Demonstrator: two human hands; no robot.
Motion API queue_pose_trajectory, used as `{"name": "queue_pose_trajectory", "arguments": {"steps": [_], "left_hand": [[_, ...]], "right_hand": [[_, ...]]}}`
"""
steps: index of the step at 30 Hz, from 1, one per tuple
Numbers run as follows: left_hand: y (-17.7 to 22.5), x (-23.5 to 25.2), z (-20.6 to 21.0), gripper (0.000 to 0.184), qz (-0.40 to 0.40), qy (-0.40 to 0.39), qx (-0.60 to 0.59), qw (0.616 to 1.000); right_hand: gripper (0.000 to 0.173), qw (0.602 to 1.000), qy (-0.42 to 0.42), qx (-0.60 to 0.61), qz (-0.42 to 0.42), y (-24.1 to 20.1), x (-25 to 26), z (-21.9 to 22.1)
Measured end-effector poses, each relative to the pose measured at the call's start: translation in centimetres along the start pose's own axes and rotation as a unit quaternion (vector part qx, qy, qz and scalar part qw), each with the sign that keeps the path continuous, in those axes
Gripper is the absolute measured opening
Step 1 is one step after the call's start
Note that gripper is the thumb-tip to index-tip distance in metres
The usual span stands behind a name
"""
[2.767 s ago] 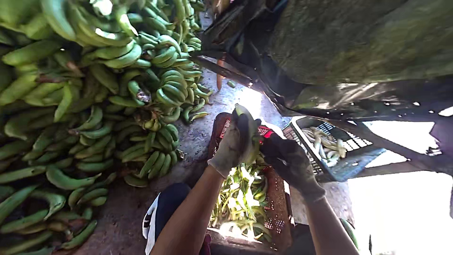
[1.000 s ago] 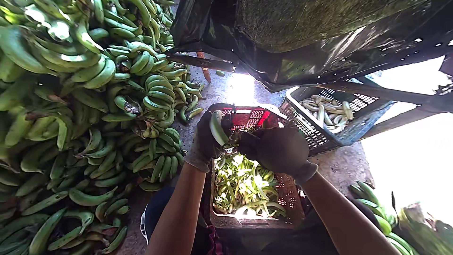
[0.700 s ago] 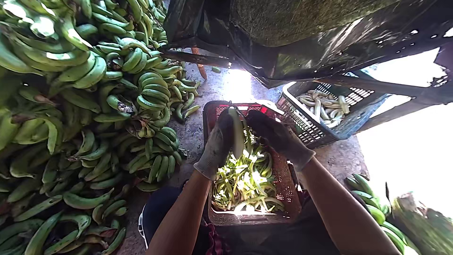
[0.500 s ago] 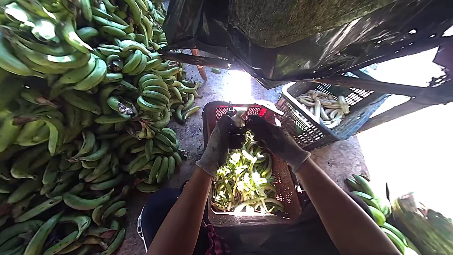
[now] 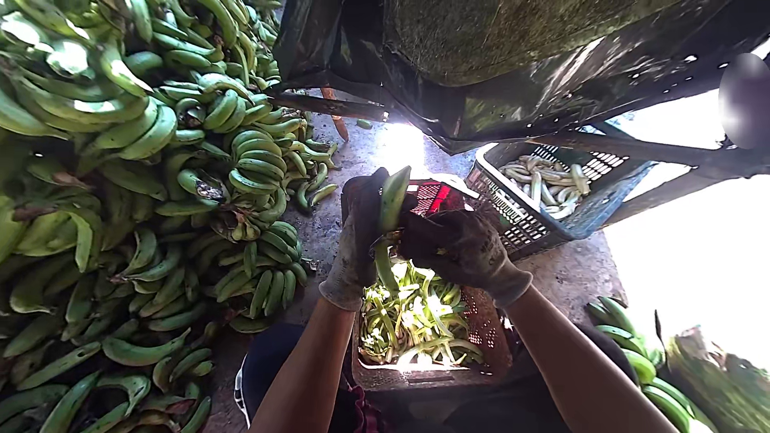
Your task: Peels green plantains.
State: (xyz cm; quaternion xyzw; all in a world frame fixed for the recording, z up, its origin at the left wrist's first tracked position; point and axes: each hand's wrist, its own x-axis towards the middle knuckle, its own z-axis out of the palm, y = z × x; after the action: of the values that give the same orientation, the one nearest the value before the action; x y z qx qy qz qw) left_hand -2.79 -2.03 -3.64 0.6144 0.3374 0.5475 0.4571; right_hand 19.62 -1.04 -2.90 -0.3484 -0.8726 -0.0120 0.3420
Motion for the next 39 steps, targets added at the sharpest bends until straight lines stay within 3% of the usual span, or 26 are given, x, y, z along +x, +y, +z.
{"name": "queue_pose_trajectory", "arguments": {"steps": [2,4,7,9,11,16,18,21,23,25,27,29,32,35,39], "left_hand": [[0.3,0.0,0.3,0.058,0.007,0.025,-0.019,0.999],[0.3,0.3,0.5,0.042,-0.016,0.034,-0.145,0.989],[0.6,0.8,0.2,0.040,-0.086,0.024,-0.303,0.949],[0.4,0.9,-0.3,0.040,-0.105,0.023,-0.323,0.940],[-0.2,0.6,-0.4,0.045,-0.105,0.041,-0.269,0.957],[1.2,-0.3,1.7,0.040,-0.134,0.108,-0.142,0.975],[1.6,0.0,2.2,0.042,-0.174,0.107,-0.150,0.967],[1.4,-0.1,2.5,0.045,-0.215,0.070,-0.120,0.967],[1.0,0.0,2.0,0.046,-0.218,0.045,-0.149,0.963],[-0.1,0.4,0.6,0.053,-0.232,0.011,-0.219,0.948],[-0.6,0.4,-0.9,0.049,-0.235,0.011,-0.222,0.946],[-0.6,0.2,-2.1,0.043,-0.227,0.022,-0.203,0.952],[0.0,0.5,-2.8,0.046,-0.223,0.041,-0.190,0.955],[1.1,0.3,-2.6,0.047,-0.235,0.071,-0.168,0.955],[1.5,-1.3,-1.8,0.049,-0.204,0.059,-0.020,0.977]], "right_hand": [[0.046,0.999,0.041,-0.016,0.005,-0.5,0.0,0.3],[0.049,0.998,0.064,-0.016,0.020,-0.8,0.1,0.3],[0.052,0.997,0.072,-0.014,0.017,-0.6,0.1,0.1],[0.046,0.998,0.049,-0.037,-0.007,-0.7,0.4,-0.3],[0.043,0.997,0.047,-0.058,-0.010,-1.0,0.5,-0.1],[0.062,0.987,-0.017,-0.006,0.160,-1.4,0.6,-0.1],[0.058,0.970,-0.057,0.027,0.233,-1.6,1.1,-0.7],[0.038,0.903,-0.120,0.148,0.385,-0.1,0.9,-1.3],[0.037,0.874,-0.121,0.196,0.429,1.6,-0.1,-1.0],[0.036,0.907,-0.115,0.181,0.363,1.8,-0.2,-1.4],[0.050,0.952,-0.133,0.134,0.240,1.8,-0.1,-1.6],[0.060,0.975,-0.148,0.097,0.137,1.3,-0.7,-1.2],[0.060,0.987,-0.149,0.064,0.007,0.3,-1.1,-1.0],[0.053,0.989,-0.138,0.043,-0.028,-0.4,-1.1,-1.0],[0.054,0.989,-0.136,0.040,0.048,-1.1,-0.4,-0.6]]}}
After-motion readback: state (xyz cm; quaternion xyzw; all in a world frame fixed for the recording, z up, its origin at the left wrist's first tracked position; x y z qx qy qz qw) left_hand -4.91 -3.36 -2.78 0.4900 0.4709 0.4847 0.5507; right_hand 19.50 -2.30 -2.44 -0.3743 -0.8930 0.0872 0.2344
